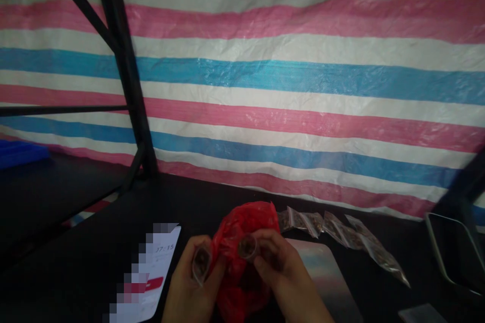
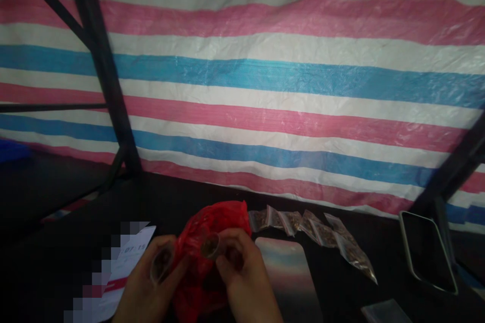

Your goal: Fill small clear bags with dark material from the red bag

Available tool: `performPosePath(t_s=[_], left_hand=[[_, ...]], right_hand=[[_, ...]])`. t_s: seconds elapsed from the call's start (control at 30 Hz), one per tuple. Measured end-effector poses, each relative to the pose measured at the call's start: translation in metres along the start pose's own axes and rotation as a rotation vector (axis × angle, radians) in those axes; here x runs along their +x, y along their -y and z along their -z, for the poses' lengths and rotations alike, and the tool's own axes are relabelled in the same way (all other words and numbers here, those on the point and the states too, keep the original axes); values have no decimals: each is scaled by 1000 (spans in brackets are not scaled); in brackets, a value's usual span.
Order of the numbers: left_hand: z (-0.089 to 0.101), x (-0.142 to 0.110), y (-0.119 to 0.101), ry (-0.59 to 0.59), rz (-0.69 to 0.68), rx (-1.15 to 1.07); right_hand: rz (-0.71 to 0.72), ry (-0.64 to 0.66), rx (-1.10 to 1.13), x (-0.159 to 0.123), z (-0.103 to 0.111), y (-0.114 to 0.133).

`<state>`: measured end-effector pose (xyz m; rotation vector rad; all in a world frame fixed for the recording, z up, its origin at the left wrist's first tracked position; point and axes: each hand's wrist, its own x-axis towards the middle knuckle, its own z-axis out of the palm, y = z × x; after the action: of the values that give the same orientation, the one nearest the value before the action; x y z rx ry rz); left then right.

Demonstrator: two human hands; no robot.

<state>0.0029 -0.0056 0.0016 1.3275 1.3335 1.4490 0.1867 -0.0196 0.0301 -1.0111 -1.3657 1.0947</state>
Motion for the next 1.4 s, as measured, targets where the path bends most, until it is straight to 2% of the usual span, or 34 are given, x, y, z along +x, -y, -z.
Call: performPosePath(t_s=[0.13,0.27,0.4,0.5,0.6,0.77,0.97,1.03,1.2,1.3,1.4], left_hand=[[-8,-8,-8,21,-3,21],[-11,-9,-11,57,60,-4],[-12,-10,-9,119,50,-11],[-16,-14,-11,137,34,-66],[-18,-19,-15,175,27,-127],[-16,-25,-15,168,49,-166],[-11,-28,-13,143,88,-172],[-9,-28,-14,138,59,-186],[1,-20,-8,213,-27,-127],[5,-13,0,163,-114,-37],[7,-12,5,118,-127,20]], right_hand=[[47,74,-89,-2,-5,5],[127,24,-378,-4,-13,-4],[337,51,-660,-4,-19,-2],[485,16,-756,-5,-22,6],[535,-28,-794,-4,-24,10],[561,19,-835,-3,-21,12],[744,-48,-855,-3,-24,15],[748,-60,-846,-3,-26,17],[749,-97,-763,-4,-30,16],[707,-110,-711,-6,-28,11],[657,-87,-700,-7,-26,5]])
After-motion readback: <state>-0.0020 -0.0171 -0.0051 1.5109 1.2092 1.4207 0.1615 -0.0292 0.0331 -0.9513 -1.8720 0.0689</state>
